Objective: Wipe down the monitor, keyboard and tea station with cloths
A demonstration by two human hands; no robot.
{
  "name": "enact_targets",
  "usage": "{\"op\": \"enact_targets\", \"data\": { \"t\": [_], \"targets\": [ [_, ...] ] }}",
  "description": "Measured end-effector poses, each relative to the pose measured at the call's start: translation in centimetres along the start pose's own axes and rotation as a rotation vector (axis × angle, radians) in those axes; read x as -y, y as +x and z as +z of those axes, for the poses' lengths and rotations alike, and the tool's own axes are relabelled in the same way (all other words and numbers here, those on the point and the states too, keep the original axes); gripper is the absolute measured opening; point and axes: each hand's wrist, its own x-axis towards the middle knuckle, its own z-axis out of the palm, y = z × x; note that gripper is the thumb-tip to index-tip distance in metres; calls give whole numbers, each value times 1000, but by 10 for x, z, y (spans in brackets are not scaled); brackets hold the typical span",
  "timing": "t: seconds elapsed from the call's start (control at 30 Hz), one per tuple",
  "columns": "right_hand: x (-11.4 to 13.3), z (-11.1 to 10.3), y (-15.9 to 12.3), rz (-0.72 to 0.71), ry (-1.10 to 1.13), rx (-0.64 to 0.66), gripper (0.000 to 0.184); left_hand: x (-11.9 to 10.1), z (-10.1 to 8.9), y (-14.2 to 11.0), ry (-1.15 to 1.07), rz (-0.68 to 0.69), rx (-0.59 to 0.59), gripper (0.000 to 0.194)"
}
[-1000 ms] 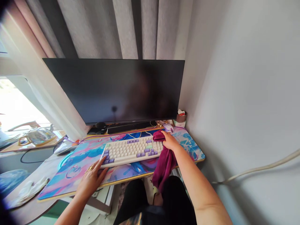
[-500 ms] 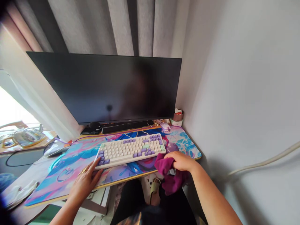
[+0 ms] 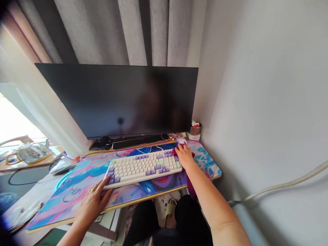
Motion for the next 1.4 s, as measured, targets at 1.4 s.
{"op": "enact_targets", "data": {
  "t": [1.4],
  "targets": [
    [-29, 2, -96, -366, -339, -19, 68, -12, -6, -1, 84, -16, 54, 66]
  ]
}}
